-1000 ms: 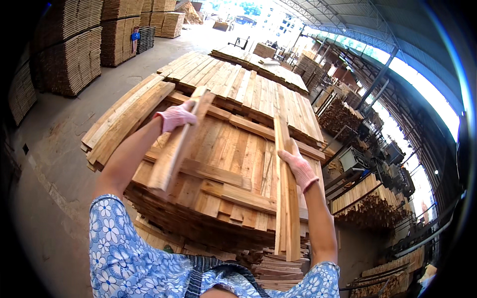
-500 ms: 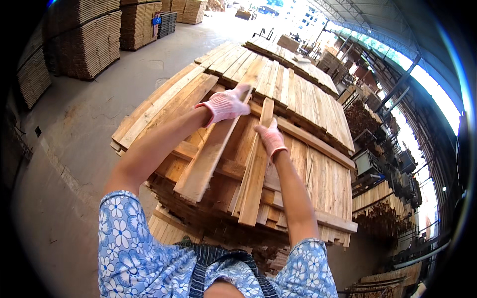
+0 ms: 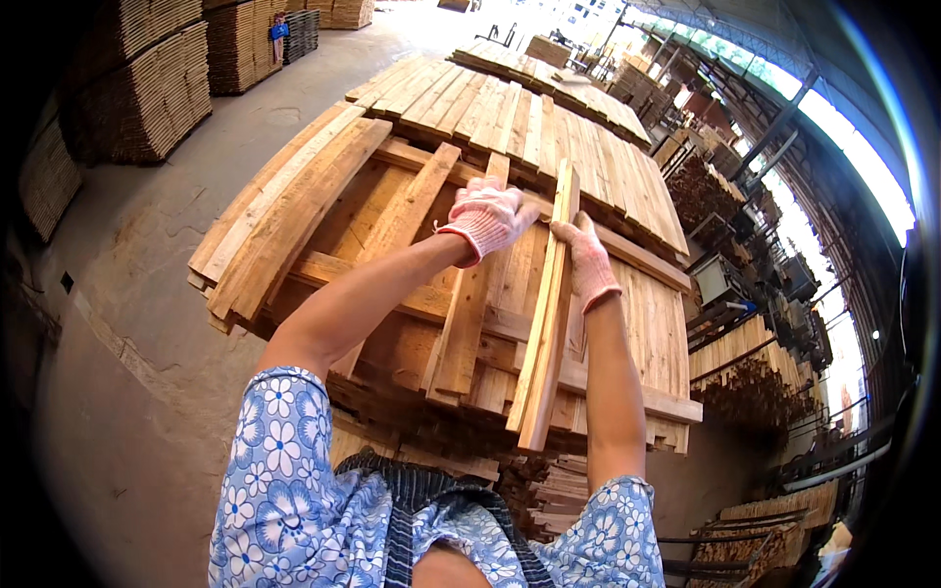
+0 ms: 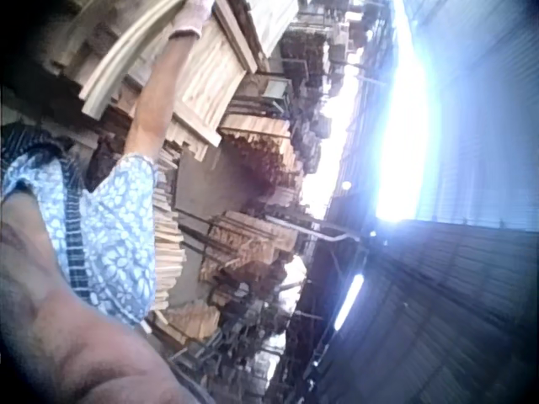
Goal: The person picks up stacks of wooden planks from a vertical rack and places them onto a large horizontal pile. They repeatedly lift the wood, turn their body, and arrange the planks on top of the existing stack, occasionally adjusting the alignment of the wood.
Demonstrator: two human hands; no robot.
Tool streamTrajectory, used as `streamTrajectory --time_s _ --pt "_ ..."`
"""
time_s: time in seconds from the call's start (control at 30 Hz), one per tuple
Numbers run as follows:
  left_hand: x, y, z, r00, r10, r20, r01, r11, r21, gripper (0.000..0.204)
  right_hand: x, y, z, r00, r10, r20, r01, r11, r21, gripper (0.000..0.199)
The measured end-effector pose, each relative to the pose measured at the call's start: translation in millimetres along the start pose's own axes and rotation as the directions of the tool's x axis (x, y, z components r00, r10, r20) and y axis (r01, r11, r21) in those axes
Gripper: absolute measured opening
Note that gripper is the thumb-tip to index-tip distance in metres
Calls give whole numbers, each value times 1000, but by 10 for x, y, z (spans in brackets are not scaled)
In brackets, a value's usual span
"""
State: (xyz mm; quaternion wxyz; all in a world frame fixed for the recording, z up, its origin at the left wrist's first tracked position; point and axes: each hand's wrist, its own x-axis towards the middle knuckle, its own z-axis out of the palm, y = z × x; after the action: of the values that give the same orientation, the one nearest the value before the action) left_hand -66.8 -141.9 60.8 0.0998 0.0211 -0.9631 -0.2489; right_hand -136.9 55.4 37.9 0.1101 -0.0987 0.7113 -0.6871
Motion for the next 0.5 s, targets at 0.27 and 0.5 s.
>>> streamTrajectory --time_s 0.27,0.5 --pt "-282 -239 459 988 -144 -48 150 891 429 73 216 483 55 994 43 -96 -104 270 -957 52" --pt "-421 -1088 -118 980 -198 -17 186 889 418 63 336 469 -117 996 -32 -79 -40 642 -765 92"
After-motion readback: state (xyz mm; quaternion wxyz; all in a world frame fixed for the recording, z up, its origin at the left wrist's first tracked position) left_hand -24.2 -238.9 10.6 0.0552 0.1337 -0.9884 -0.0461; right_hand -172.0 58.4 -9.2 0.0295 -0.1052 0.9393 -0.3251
